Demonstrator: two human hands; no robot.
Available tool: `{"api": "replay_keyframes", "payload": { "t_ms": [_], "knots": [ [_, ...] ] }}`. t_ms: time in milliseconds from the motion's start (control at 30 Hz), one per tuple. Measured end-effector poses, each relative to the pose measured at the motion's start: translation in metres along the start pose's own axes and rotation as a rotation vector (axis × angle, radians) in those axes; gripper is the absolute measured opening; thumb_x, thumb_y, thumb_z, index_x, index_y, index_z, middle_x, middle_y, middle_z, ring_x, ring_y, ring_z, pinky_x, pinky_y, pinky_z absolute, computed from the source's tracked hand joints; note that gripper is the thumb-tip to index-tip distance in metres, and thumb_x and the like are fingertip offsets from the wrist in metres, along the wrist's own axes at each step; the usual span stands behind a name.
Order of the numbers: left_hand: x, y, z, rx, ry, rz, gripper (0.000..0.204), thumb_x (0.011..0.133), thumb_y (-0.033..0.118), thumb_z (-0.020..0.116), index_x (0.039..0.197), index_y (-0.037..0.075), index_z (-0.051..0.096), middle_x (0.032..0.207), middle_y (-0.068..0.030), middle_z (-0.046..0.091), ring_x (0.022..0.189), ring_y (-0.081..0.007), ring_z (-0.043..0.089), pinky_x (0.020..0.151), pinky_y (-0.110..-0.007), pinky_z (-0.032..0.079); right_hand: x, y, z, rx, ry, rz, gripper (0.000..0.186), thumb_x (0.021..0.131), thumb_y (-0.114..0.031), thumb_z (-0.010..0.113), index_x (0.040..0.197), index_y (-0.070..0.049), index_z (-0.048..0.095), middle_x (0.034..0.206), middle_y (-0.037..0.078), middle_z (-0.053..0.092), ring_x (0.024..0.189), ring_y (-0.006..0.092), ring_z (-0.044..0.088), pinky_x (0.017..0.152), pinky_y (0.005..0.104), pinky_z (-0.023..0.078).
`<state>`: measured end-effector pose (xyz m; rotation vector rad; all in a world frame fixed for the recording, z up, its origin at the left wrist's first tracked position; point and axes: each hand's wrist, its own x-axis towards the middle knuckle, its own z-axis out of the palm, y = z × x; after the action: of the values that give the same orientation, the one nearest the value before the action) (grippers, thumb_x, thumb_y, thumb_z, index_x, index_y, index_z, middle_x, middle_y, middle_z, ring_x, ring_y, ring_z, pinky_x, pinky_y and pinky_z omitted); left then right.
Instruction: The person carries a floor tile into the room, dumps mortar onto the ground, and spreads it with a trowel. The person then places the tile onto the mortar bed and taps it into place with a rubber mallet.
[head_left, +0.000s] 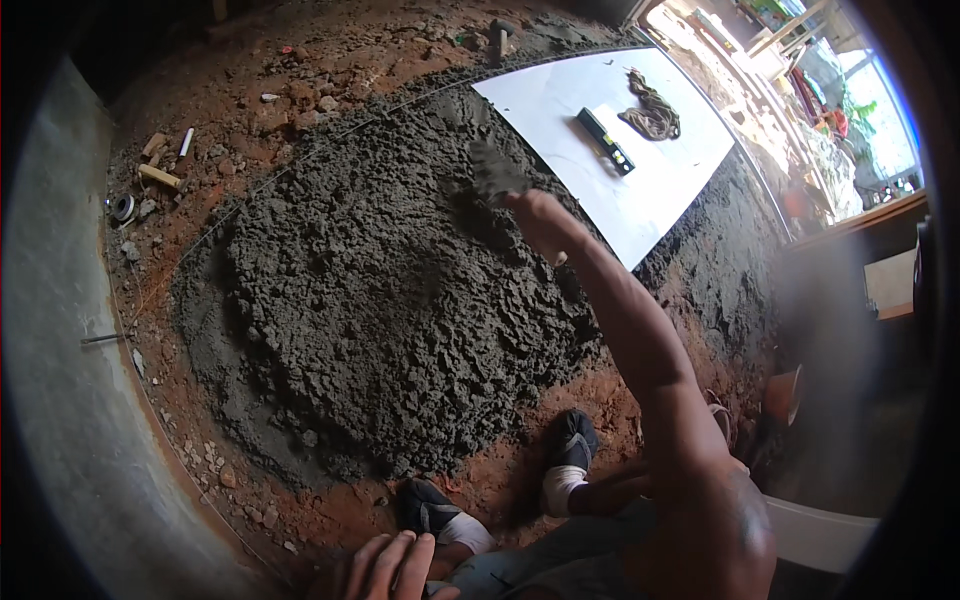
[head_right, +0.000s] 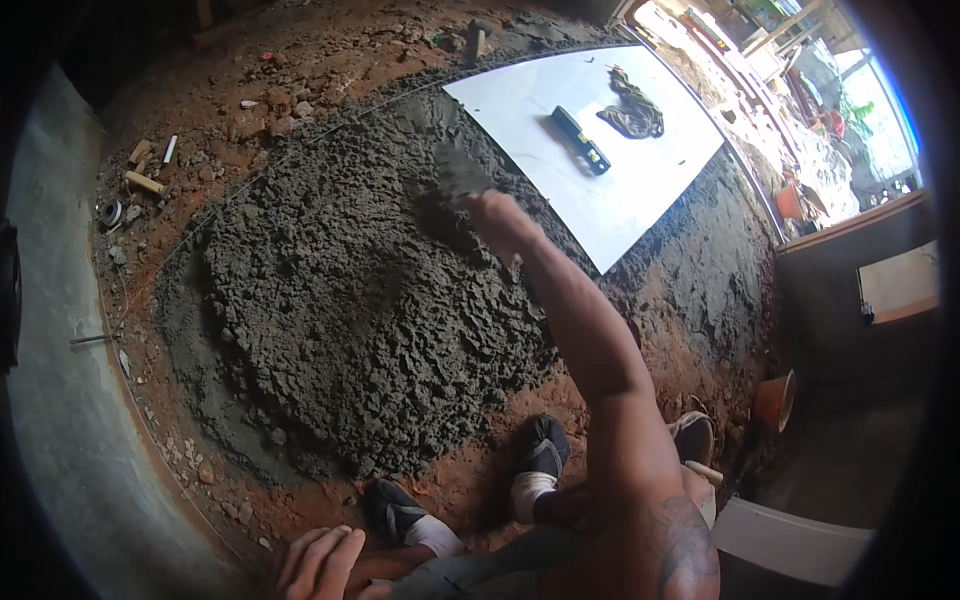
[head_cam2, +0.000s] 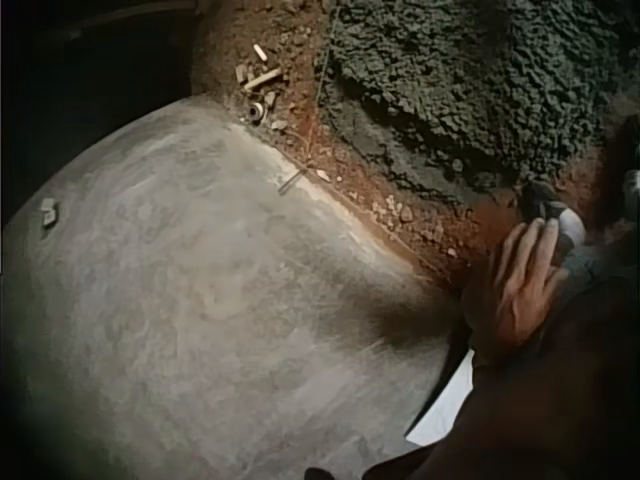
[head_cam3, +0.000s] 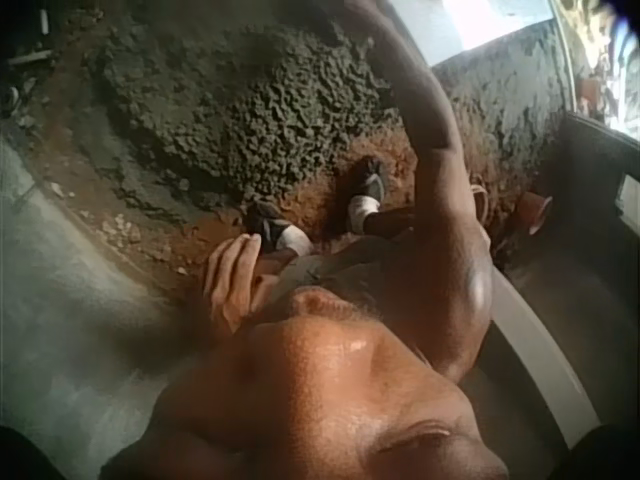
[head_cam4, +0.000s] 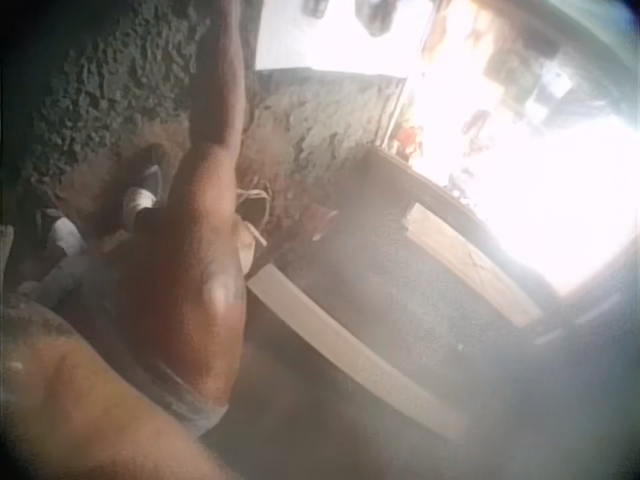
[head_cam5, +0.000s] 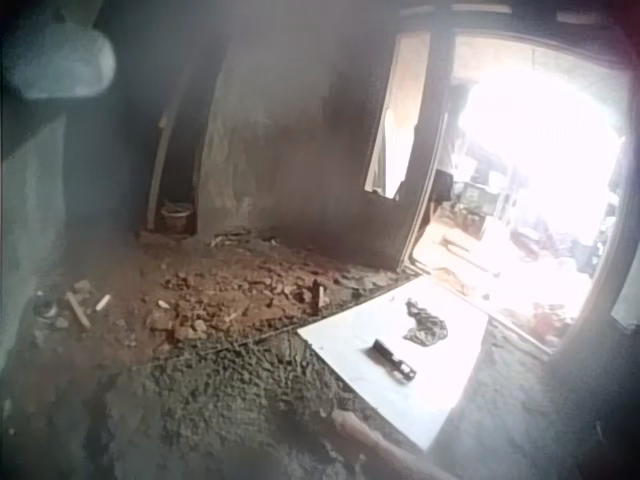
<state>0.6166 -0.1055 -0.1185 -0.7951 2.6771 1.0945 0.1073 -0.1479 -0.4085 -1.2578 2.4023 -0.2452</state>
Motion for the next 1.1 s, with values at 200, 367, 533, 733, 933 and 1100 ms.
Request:
{"api": "replay_keyframes", "payload": {
  "t_ms": [200, 367, 533, 733, 933, 1100],
  "knots": [
    [0.015, 0.004, -0.011, 0.031, -0.091, 0.0, 0.055, 0.087, 0.018, 0.067, 0.136, 0.003, 0.049, 0.13, -0.0202, 0.053, 0.12, -0.0401, 0.05, 0.099, -0.049, 0.043, -0.083, 0.011, -0.023, 0.348, 0.014, 0.244, 0.033, 0.103, -0.027, 0.038, 0.089, -0.008, 0.061, 0.066, 0.001, 0.058, 0.046, 0.0096, 0.046, 0.041, 0.028, 0.044],
    [0.019, 0.007, -0.014, 0.036, -0.125, 0.021, 0.059, 0.084, 0.017, 0.07, 0.137, 0.005, 0.049, 0.131, -0.0188, 0.053, 0.121, -0.0391, 0.049, 0.1, -0.049, 0.042, -0.092, 0.013, -0.043, 0.467, -0.026, 0.457, 0.043, 0.104, -0.039, 0.034, 0.082, -0.009, 0.053, 0.064, 0.002, 0.054, 0.051, 0.0124, 0.048, 0.044, 0.0337, 0.04],
    [0.029, 0.009, -0.011, 0.047, -0.191, 0.113, 0.058, 0.084, 0.018, 0.07, 0.137, 0.007, 0.049, 0.13, -0.0174, 0.054, 0.121, -0.0381, 0.05, 0.099, -0.05, 0.042, -0.025, -0.024, -0.054, 0.118, 0.032, 0.292, 0.046, 0.105, -0.038, 0.035, 0.079, -0.007, 0.055, 0.067, 0.002, 0.055, 0.056, 0.0128, 0.05, 0.048, 0.0351, 0.044],
    [0.026, -0.004, -0.006, 0.088, -0.096, 0.016, 0.049, 0.089, 0.023, 0.064, 0.132, 0.004, 0.054, 0.127, -0.0196, 0.056, 0.117, -0.0391, 0.054, 0.097, -0.051, 0.044, 0.043, -0.004, -0.071, 0.261, -0.028, 0.524, 0.036, 0.104, -0.032, 0.04, 0.096, -0.008, 0.066, 0.07, 0.002, 0.059, 0.055, 0.0106, 0.054, 0.041, 0.029, 0.043],
    [0.035, -0.004, 0.004, 0.093, 0.046, -0.05, 0.041, 0.095, 0.032, 0.055, 0.123, 0.002, 0.061, 0.114, -0.0211, 0.063, 0.105, -0.0397, 0.061, 0.088, -0.052, 0.05, 0.076, -0.046, -0.049, 0.147, 0.265, -0.101, 0.035, 0.103, -0.024, 0.03, 0.089, -0.002, 0.054, 0.066, 0.008, 0.054, 0.051, 0.02, 0.048, 0.044, 0.0329, 0.045],
    [0.035, -0.012, 0.02, 0.121, 0.085, -0.141, 0.041, 0.096, 0.032, 0.053, 0.122, 0.001, 0.061, 0.114, -0.0207, 0.064, 0.105, -0.0398, 0.061, 0.089, -0.051, 0.05, 0.138, -0.087, -0.026, 0.152, 0.639, -0.622, 0.009, 0.093, -0.008, 0.034, 0.091, -0.006, 0.043, 0.085, 0.011, 0.045, 0.087, 0.0266, 0.048, 0.09, 0.0425, 0.041]
  ]
}}
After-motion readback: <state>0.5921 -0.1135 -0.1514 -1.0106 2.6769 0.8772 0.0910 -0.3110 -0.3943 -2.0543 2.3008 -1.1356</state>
